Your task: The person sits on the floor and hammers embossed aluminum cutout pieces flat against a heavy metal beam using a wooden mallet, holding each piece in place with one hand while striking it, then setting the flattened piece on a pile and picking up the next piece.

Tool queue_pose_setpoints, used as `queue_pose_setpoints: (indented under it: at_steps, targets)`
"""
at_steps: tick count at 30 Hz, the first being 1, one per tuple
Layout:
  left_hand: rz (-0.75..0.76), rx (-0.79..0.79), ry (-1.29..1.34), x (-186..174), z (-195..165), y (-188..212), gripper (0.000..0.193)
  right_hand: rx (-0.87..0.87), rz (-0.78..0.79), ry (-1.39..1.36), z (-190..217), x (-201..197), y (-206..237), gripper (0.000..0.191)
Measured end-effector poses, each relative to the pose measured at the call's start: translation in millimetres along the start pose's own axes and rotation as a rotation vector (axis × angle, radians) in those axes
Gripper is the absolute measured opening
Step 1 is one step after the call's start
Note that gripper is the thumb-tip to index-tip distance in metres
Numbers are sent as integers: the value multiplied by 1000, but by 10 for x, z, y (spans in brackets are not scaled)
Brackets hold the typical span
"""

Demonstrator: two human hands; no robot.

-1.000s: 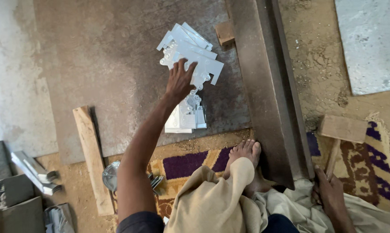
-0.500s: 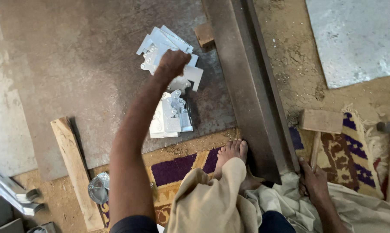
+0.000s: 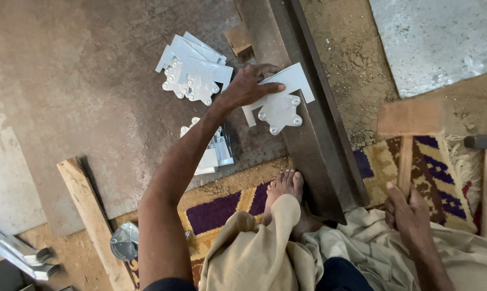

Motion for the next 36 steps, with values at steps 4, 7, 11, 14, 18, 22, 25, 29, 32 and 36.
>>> queue_pose_setpoints:
  at_steps: [4,7,11,14,18,22,25,29,32,36]
  targets:
    - [17,61,-85,-38,-34,-2,55,18,23,40,263,274,45,22]
    - [36,-38,-63,-33,21,27,55,-5,99,-4,461,522,96,28]
    - [19,42,-28,-31,-63,44,50,-132,185,22,817,746,159,33]
    - [5,20,-67,-38,-73,42,51,-266,211,38,1124,750,231,35]
    - [8,19,-57,-34,-96,48,50,-680,307,-140,1596,610,486,36]
    - [11,-21,-63,-40,-59,38,50,-871,359,-355,1740,661,496,32]
    - [3,45,-39,-46,-84,13,50,-846,366,-61,1688,1043,234,36]
    - [-11,73,-68,-18,-58,5,50,-287,229,226,1372,987,-78,33]
    - [30,45,7,75,18,60,50,-600,294,-180,1628,868,37,48]
    - [10,99,105,44,52,26,46,-722,302,-128,1628,995,-131,44]
Point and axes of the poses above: each hand's wrist, its own y-axis away from the middle knuckle, its own x-axis out of the palm, z = x × y, the point moved 7 cm from there along -y, towards the middle knuckle, and after that the axes turned 2 degrees about -z, right-handed, at the moved point
